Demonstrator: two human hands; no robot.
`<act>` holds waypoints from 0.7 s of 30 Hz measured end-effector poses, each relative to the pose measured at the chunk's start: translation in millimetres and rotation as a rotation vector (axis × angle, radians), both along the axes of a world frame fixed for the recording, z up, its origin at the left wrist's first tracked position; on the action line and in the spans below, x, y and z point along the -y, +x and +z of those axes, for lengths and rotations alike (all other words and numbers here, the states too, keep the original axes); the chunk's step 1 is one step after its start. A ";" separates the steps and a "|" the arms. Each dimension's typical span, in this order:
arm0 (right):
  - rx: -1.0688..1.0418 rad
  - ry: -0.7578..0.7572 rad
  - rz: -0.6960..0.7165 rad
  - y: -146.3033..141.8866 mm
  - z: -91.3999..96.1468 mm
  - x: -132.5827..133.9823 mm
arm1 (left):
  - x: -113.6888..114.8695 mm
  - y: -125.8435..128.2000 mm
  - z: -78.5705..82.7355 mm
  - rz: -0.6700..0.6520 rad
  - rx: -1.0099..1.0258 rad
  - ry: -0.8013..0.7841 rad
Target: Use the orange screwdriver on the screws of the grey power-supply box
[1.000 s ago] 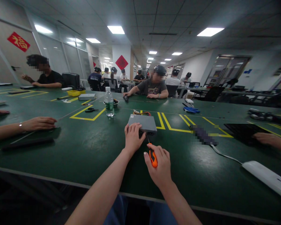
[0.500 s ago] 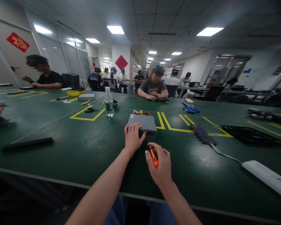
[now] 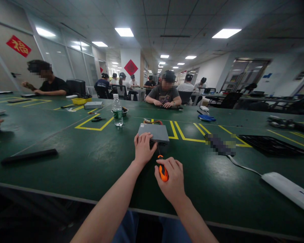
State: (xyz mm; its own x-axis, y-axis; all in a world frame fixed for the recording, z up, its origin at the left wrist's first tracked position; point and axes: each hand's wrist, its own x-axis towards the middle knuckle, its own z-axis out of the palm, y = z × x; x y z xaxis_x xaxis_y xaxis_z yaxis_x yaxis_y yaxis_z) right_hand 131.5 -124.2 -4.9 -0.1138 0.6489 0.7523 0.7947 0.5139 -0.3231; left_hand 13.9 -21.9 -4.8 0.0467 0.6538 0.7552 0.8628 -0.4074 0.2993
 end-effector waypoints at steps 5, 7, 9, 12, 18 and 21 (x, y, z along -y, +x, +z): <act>0.016 -0.051 -0.018 -1.9 1.7 1.0 | -0.1 0.1 -0.1 0.000 0.002 0.001; 0.002 -0.052 -0.013 -1.6 2.4 2.1 | 0.1 0.0 0.0 0.001 0.000 0.001; -0.014 -0.044 -0.008 -0.2 2.8 3.7 | 0.3 -0.2 0.0 0.000 -0.004 0.003; -0.027 -0.030 -0.017 4.3 2.5 6.5 | 0.5 -0.5 0.1 0.005 -0.008 0.002; -0.075 0.022 -0.100 17.0 0.8 6.7 | 0.7 -0.8 0.2 0.009 -0.014 0.001; -0.084 0.031 -0.116 20.4 -0.8 5.1 | 0.7 -0.7 0.1 0.008 -0.011 0.011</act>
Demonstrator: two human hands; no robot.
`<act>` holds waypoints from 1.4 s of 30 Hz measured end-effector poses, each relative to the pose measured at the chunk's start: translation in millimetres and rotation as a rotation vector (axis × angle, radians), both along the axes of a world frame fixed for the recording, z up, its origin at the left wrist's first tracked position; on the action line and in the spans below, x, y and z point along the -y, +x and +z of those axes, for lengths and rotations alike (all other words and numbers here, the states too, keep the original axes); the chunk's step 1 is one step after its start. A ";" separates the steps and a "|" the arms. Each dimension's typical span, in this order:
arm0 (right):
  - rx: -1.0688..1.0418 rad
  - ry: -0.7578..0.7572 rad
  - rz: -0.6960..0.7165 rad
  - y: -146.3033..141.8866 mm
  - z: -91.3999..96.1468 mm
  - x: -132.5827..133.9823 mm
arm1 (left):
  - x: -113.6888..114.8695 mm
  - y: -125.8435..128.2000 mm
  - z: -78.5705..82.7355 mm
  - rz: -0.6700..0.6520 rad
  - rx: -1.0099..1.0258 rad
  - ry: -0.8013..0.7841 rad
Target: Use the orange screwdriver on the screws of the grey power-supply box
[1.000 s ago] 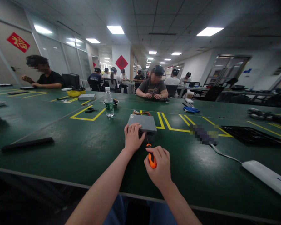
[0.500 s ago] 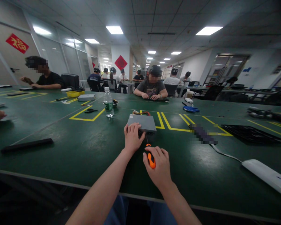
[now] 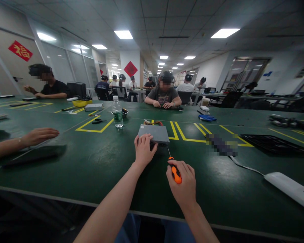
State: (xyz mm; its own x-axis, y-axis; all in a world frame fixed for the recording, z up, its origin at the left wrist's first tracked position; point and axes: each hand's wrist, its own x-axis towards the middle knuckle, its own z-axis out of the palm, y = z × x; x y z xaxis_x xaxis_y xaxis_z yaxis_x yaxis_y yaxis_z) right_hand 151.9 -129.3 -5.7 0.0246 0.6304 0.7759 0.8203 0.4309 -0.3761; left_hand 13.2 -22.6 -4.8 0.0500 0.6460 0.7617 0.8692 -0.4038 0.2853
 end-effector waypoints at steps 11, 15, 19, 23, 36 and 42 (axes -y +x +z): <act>-0.050 -0.070 0.023 -0.4 2.4 0.3 | 0.0 -0.1 -0.3 0.004 -0.013 0.018; -0.099 -0.076 0.013 -0.7 2.8 1.6 | -0.2 -0.1 0.0 0.008 -0.006 0.015; -0.155 -0.075 -0.064 -0.9 -0.2 2.4 | -0.3 0.1 0.0 -0.001 -0.002 0.009; -0.059 0.003 -0.020 1.6 -2.5 2.4 | -0.6 0.2 -0.8 0.000 0.001 0.012; -0.152 -0.074 -0.077 1.8 -3.3 4.7 | -1.6 0.7 -1.8 0.001 0.011 0.017; -0.055 -0.057 -0.010 2.1 -6.8 6.4 | -1.5 0.8 -1.3 0.002 0.011 0.017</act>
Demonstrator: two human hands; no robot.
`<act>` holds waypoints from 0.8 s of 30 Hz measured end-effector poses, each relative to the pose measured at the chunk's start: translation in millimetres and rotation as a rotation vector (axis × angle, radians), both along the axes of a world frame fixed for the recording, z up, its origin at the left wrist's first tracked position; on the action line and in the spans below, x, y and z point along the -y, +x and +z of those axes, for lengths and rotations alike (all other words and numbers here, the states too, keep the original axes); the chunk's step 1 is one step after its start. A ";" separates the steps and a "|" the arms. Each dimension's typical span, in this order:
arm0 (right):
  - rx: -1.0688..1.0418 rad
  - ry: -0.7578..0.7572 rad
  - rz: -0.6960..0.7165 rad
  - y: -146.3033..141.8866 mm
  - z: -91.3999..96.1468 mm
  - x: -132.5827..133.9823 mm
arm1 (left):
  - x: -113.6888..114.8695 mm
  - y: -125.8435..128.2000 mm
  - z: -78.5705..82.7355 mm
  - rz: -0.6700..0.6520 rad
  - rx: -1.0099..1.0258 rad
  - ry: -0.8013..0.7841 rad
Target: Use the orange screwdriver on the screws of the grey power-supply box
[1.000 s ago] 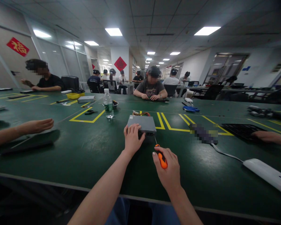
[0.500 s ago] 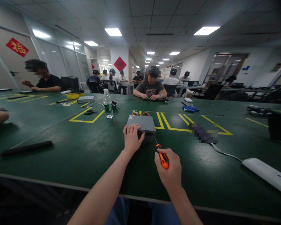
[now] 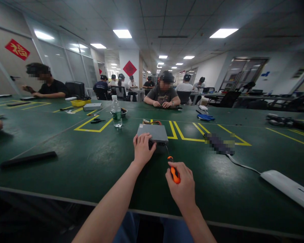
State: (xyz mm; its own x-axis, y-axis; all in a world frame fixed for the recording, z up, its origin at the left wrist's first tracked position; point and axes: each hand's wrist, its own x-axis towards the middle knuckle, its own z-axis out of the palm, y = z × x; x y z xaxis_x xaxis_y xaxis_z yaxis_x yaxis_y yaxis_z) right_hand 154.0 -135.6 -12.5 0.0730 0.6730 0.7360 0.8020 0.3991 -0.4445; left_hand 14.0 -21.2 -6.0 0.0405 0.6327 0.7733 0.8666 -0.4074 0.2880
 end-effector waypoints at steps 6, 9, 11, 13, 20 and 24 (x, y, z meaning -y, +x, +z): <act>-0.122 -0.098 -0.054 -2.0 6.3 2.0 | 0.1 0.1 0.4 -0.001 -0.002 0.002; -0.153 -0.118 -0.078 -2.4 4.4 2.6 | 0.4 -0.1 0.7 -0.001 -0.006 -0.002; -0.103 -0.090 -0.065 -2.4 1.3 2.1 | 0.8 -0.3 1.2 -0.002 -0.009 -0.006; -0.029 -0.045 -0.039 -2.7 -1.2 1.1 | 1.2 -0.5 2.0 -0.004 -0.014 -0.013; 0.031 -0.058 -0.019 -3.6 7.5 -0.7 | 3.9 -0.9 5.2 0.008 -0.028 -0.023; -0.022 -0.130 -0.043 -0.3 14.1 -0.8 | 5.9 -1.2 6.2 0.023 -0.028 -0.040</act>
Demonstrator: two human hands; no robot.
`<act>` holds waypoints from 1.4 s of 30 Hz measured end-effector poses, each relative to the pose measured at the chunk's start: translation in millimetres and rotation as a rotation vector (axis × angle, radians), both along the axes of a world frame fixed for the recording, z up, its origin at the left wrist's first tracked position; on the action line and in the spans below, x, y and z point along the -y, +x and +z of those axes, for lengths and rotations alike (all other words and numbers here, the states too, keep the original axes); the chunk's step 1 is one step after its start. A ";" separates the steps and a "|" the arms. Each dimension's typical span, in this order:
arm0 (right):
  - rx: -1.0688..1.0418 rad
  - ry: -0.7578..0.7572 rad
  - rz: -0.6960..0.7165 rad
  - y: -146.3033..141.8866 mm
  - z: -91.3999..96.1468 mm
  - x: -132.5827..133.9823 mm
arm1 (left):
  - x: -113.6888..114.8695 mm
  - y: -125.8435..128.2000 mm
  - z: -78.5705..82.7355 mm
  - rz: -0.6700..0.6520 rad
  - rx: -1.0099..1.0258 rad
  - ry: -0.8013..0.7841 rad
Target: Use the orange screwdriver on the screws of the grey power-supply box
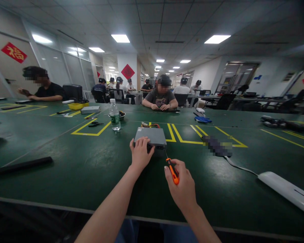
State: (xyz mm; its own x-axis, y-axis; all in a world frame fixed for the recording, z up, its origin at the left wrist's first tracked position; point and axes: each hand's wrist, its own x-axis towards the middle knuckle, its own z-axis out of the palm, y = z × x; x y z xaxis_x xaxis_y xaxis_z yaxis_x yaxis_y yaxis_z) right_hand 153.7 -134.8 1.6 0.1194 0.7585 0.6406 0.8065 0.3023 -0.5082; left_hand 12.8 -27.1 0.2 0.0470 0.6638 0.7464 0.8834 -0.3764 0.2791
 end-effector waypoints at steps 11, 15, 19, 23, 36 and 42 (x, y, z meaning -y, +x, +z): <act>0.060 0.136 0.082 1.8 -11.9 1.1 | -3.3 -0.1 -3.9 0.009 0.027 -0.028; -0.022 0.081 0.029 -1.3 -9.2 3.1 | -3.6 0.3 -5.0 0.012 0.035 -0.016; -0.028 0.085 -0.006 -1.5 -12.5 2.9 | -4.0 0.2 -5.8 0.008 0.036 -0.015; 0.108 0.115 0.065 0.4 -13.7 0.1 | -4.4 -0.5 -6.3 0.003 0.036 -0.017; 0.087 0.150 0.070 0.2 -11.4 1.2 | -4.5 0.5 -5.2 0.020 0.038 -0.031; -0.044 0.064 -0.001 -1.2 -10.9 2.1 | -4.6 -0.1 -5.6 0.010 0.034 -0.030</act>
State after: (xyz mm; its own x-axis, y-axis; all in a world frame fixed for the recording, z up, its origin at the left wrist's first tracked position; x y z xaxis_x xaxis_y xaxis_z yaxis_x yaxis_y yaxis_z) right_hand 152.5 -136.9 -9.3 0.1492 0.7162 0.6818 0.7841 0.3344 -0.5228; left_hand 12.7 -22.4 -5.4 0.0150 0.6863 0.7272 0.8771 -0.3582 0.3199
